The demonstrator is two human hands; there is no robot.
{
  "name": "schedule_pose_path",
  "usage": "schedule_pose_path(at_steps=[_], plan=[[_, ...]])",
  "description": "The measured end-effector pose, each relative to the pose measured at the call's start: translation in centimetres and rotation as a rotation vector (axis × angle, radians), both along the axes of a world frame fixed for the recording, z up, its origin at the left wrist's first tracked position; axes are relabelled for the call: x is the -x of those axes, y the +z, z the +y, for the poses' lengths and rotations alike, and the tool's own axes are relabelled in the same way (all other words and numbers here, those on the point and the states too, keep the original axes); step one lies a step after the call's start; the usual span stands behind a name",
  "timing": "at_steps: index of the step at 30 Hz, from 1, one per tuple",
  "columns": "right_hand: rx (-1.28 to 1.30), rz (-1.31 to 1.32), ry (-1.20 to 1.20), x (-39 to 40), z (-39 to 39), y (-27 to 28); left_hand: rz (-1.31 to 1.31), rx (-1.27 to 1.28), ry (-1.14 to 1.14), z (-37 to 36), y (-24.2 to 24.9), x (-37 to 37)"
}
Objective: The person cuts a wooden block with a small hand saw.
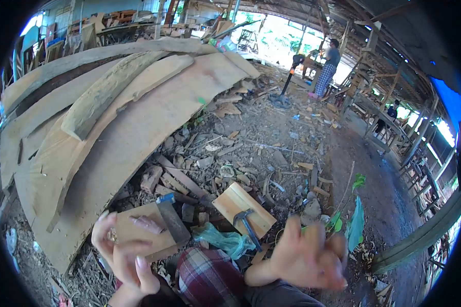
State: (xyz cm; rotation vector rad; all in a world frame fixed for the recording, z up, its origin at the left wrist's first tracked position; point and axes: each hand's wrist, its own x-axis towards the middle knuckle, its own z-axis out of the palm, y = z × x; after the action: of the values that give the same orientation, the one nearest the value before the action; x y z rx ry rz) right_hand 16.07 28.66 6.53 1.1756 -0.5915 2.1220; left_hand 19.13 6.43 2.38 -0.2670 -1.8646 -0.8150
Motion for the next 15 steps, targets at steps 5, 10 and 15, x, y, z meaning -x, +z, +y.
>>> schedule_pose_path(at_steps=[5,10,15], plan=[[-1.053,-0.561,-0.679,10.5,3.5,-9.6,-0.597,0.105,-0.224,-1.5,0.2,3.7],[-1.999,-1.228,-0.618,14.6,11.4,-30.0,-1.235,0.492,-0.474,-5.8,-8.3,6.1],[-1.936,-1.398,-1.172,14.7,11.6,-37.0,-1.029,0.434,-0.414,-3.5,-5.0,4.9]])
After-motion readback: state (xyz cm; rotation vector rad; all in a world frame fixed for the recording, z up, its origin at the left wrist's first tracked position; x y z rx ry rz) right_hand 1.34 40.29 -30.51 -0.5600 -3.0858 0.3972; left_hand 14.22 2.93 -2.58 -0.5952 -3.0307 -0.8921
